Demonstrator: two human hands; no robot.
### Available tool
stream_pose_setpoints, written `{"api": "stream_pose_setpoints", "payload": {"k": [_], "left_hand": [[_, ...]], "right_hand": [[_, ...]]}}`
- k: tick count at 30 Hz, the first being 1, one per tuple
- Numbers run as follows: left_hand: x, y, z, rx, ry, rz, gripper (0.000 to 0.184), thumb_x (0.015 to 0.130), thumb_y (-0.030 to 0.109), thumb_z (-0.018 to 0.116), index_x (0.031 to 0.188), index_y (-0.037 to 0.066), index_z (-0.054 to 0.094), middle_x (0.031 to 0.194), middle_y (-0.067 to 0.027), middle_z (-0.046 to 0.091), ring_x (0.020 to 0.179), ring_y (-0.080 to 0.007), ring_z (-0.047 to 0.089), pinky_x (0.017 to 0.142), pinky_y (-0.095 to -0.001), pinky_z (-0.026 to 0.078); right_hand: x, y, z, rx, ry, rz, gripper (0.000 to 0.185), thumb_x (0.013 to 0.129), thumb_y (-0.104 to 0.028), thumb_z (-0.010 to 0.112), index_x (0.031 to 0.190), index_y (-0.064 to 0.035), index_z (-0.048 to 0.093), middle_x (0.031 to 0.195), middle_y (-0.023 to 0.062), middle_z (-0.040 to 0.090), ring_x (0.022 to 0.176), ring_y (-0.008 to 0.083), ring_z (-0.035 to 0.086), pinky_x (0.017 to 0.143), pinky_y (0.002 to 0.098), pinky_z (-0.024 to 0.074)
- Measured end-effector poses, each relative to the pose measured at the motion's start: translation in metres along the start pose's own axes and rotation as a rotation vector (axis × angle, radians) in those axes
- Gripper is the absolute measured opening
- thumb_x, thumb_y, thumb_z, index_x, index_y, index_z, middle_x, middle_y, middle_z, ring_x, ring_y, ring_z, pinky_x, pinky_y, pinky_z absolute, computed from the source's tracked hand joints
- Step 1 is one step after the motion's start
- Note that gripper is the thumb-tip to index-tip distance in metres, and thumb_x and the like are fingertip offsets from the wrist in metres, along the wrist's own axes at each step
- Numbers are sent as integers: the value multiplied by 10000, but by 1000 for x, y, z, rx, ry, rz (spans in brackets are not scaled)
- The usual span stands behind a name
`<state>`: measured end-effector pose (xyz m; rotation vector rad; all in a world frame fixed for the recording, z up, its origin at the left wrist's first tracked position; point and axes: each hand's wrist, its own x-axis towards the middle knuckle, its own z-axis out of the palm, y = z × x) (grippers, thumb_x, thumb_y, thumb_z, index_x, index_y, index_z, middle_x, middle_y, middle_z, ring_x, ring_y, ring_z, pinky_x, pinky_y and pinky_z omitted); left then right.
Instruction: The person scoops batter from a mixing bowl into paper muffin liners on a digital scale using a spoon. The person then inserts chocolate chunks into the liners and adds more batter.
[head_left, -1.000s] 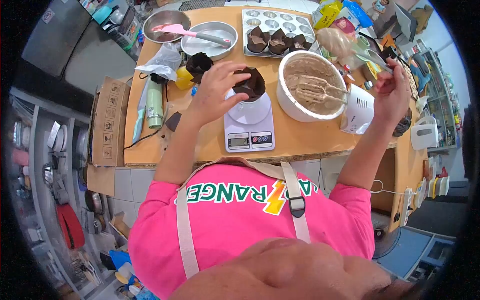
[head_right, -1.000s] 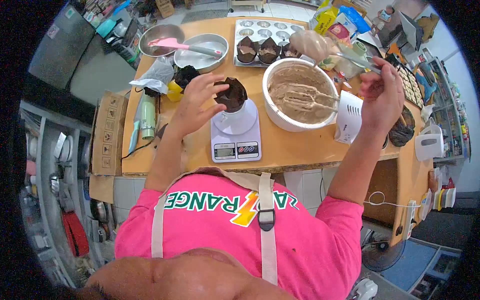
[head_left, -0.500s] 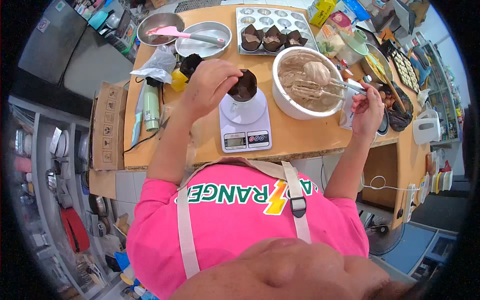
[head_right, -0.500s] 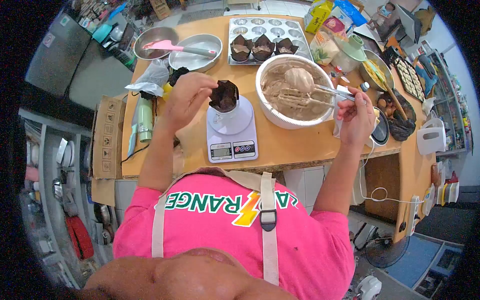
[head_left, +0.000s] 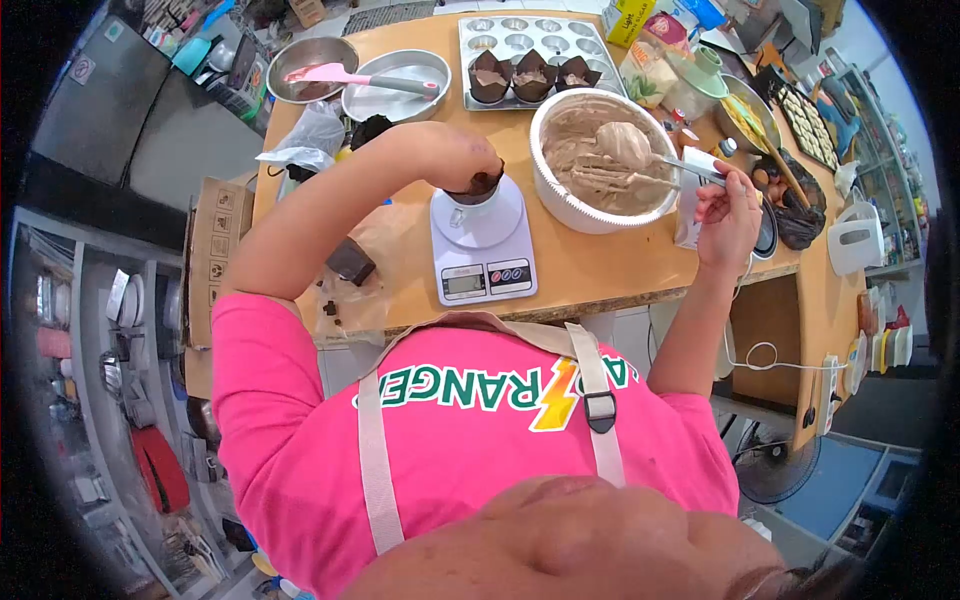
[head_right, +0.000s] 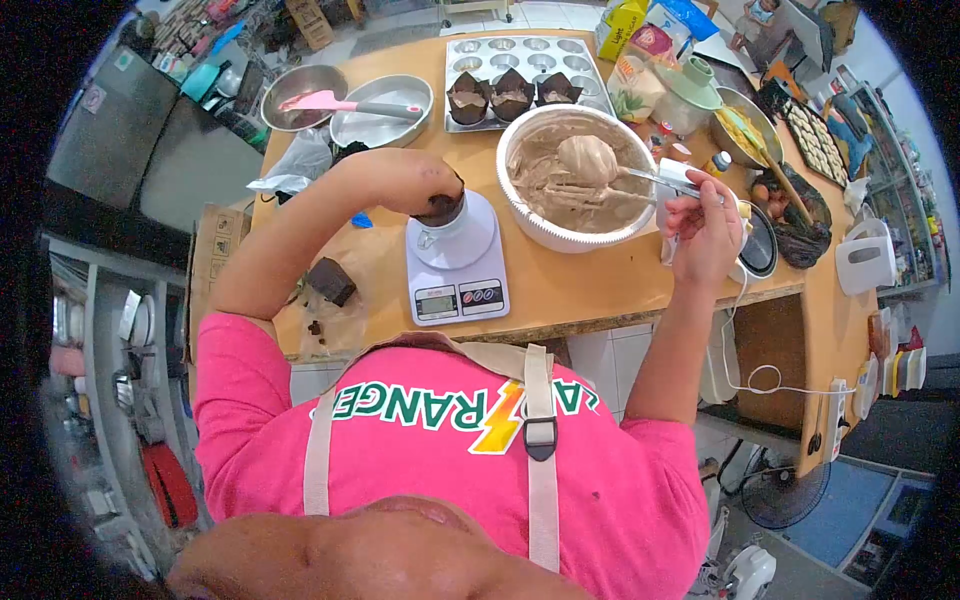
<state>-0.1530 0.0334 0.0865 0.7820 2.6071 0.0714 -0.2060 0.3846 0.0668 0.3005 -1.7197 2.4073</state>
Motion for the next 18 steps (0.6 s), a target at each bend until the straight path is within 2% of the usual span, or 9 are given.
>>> {"api": "stream_pose_setpoints", "payload": {"k": [4, 6, 10, 12, 13, 15, 18], "left_hand": [[5, -5, 3, 27, 25, 47, 160, 828, 143, 573, 911, 22, 634, 894, -169, 652, 869, -349, 624, 757, -430, 499], [10, -7, -3, -66, -68, -11, 194, 815, 96, 545, 970, 26, 638, 917, -166, 655, 885, -350, 625, 760, -429, 498], [11, -11, -7, -44, -28, 13, 289, 766, 26, 539, 1036, 41, 641, 942, -167, 655, 902, -354, 624, 753, -429, 499], [13, -1, -12, 77, -146, -5, 305, 778, 32, 540, 1058, 95, 644, 1044, -118, 643, 981, -326, 606, 766, -429, 494], [12, 2, -12, 76, -146, -4, 305, 778, 32, 540, 1058, 95, 644, 1044, -118, 643, 981, -326, 606, 766, -429, 494], [11, 6, -12, 106, -114, 23, 362, 696, -28, 579, 1043, 51, 645, 959, -173, 654, 925, -357, 623, 741, -434, 502], [7, 10, -13, 73, -92, 11, 308, 700, -11, 597, 1000, 40, 644, 939, -177, 654, 920, -359, 626, 745, -440, 505]], "right_hand": [[2, 1, -2, 12, -17, -5, 229, 969, -188, 507, 1049, 7, 595, 668, 113, 635, 479, 106, 533, 413, 234, 416], [2, 1, -1, 5, -18, -1, 228, 970, -188, 507, 1048, 7, 595, 667, 113, 635, 479, 106, 533, 414, 234, 418], [2, 3, 0, 11, -17, 4, 230, 970, -184, 505, 1051, 13, 591, 669, 113, 637, 478, 107, 536, 417, 228, 421], [3, 3, 0, 12, -18, -3, 229, 970, -182, 505, 1052, 15, 589, 670, 112, 637, 479, 107, 537, 418, 226, 421], [2, 3, 1, 15, -27, -3, 228, 969, -180, 504, 1052, 16, 587, 671, 112, 637, 480, 107, 540, 418, 225, 421], [2, 3, 1, 16, -37, -2, 227, 969, -178, 503, 1052, 17, 586, 672, 112, 637, 481, 107, 542, 418, 223, 421], [2, 5, 1, 9, -34, 1, 223, 970, -173, 500, 1044, 19, 585, 675, 116, 636, 484, 107, 544, 417, 224, 419]]}}
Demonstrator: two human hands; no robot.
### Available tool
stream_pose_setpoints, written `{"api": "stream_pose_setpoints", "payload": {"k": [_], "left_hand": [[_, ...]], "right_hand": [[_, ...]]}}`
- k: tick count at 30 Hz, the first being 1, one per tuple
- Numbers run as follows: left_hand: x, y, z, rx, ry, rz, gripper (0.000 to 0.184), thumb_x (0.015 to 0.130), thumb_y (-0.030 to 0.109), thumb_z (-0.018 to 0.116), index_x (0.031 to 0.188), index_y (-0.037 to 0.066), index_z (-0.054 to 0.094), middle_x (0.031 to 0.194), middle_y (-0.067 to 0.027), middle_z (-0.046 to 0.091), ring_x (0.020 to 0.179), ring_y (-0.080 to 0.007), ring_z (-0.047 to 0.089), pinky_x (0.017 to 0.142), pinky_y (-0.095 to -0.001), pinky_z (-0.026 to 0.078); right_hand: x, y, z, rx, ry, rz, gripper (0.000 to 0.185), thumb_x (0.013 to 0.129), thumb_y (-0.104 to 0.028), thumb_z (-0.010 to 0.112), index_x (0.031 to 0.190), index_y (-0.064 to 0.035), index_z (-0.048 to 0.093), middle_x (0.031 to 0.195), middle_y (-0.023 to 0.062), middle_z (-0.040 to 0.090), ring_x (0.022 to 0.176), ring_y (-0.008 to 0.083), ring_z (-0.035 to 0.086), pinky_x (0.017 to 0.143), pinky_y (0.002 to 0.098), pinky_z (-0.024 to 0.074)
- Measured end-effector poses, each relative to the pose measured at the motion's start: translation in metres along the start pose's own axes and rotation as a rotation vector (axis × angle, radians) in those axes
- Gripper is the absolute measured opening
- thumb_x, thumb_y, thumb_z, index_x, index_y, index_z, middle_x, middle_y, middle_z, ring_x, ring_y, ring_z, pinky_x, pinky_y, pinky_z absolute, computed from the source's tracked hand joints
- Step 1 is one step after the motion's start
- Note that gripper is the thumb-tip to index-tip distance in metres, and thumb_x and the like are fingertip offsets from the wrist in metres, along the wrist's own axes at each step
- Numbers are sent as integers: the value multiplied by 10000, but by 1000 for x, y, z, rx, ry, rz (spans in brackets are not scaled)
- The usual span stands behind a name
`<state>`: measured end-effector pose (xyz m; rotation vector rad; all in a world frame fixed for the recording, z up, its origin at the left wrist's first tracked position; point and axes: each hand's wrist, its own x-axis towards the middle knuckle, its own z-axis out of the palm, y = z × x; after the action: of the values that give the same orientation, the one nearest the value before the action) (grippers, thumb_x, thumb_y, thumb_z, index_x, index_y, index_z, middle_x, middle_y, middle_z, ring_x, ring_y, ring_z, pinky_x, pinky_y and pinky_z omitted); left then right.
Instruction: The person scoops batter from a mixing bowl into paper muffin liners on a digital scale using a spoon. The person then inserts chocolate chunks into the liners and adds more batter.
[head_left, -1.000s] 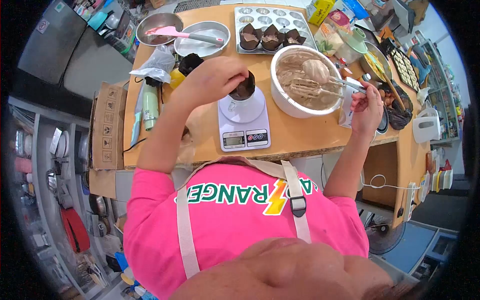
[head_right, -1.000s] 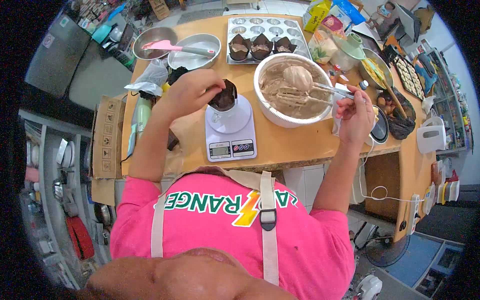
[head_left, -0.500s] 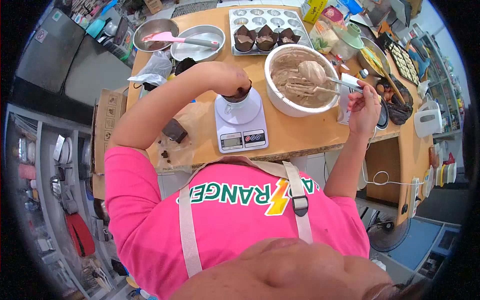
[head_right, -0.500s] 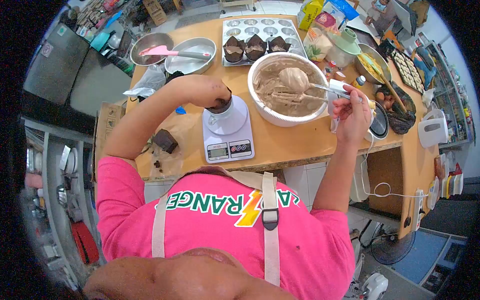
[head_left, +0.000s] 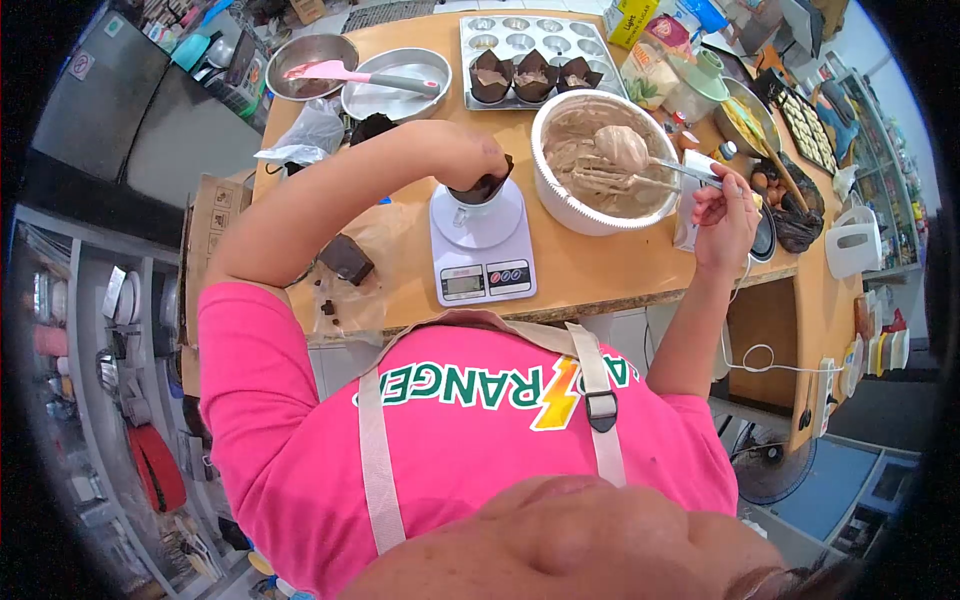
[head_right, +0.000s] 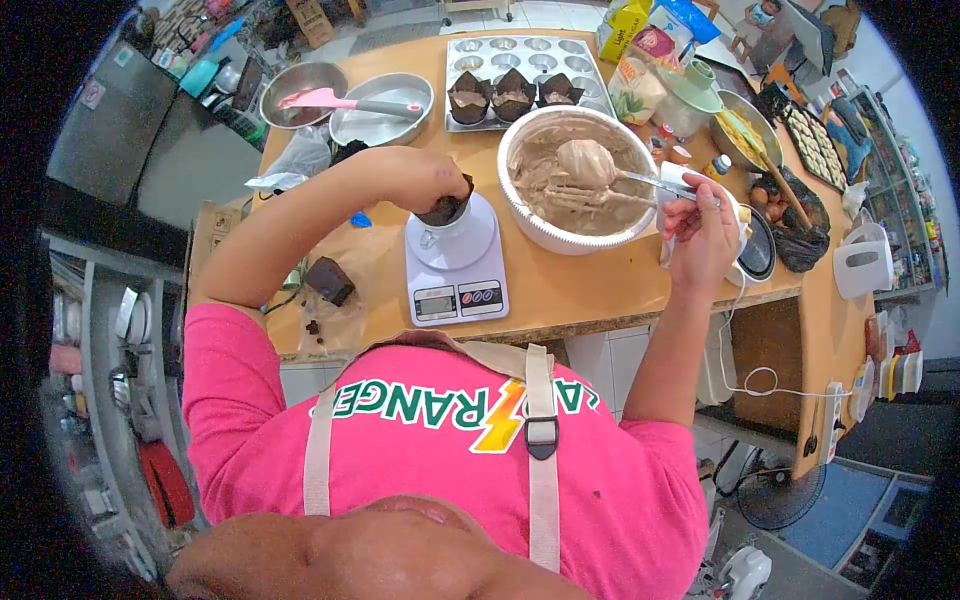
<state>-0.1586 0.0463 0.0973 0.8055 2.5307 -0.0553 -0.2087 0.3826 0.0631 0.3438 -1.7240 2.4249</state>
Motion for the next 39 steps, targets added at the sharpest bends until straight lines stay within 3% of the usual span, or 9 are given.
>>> {"api": "stream_pose_setpoints", "payload": {"k": [10, 15, 21, 34, 37, 39], "left_hand": [[-2, 8, 10, 197, 119, -124, 210, 697, 48, 643, 907, 39, 659, 880, -146, 666, 871, -330, 646, 757, -429, 517], [-1, 2, 18, 163, 284, 56, 163, 754, 89, 620, 907, 74, 671, 878, -108, 675, 861, -330, 649, 698, -435, 529], [-4, 4, 11, 75, 176, 47, 205, 714, 15, 606, 911, 41, 657, 902, -154, 652, 906, -337, 633, 730, -432, 524], [5, 0, 20, 114, 108, 10, 180, 713, 35, 612, 887, 35, 661, 897, -154, 661, 885, -342, 637, 750, -433, 517], [8, -1, 18, 73, 2, -6, 166, 711, 40, 613, 870, 27, 659, 923, -156, 658, 895, -344, 633, 749, -438, 509], [11, -6, 21, 43, 33, 74, 173, 714, 35, 608, 879, 26, 658, 935, -159, 657, 908, -348, 628, 756, -445, 502]], "right_hand": [[-1, -2, 6, 10, 6, 12, 219, 973, -159, 491, 1038, 30, 578, 659, 120, 630, 476, 118, 537, 424, 236, 420], [0, 1, 7, 21, -3, 15, 223, 973, -159, 492, 1043, 35, 576, 662, 122, 631, 476, 122, 538, 427, 235, 422], [1, 0, 8, 36, -13, 12, 227, 972, -160, 493, 1048, 36, 577, 667, 126, 635, 480, 122, 537, 435, 235, 423], [0, 5, 9, 11, 20, 19, 229, 974, -167, 491, 1044, 30, 585, 661, 114, 629, 482, 115, 531, 437, 226, 415], [0, 4, 9, 15, 20, 22, 228, 974, -165, 490, 1044, 31, 584, 659, 114, 628, 482, 116, 531, 435, 228, 416], [0, 3, 8, 18, 23, 27, 226, 974, -163, 489, 1042, 31, 583, 659, 115, 628, 482, 118, 532, 434, 230, 417]]}}
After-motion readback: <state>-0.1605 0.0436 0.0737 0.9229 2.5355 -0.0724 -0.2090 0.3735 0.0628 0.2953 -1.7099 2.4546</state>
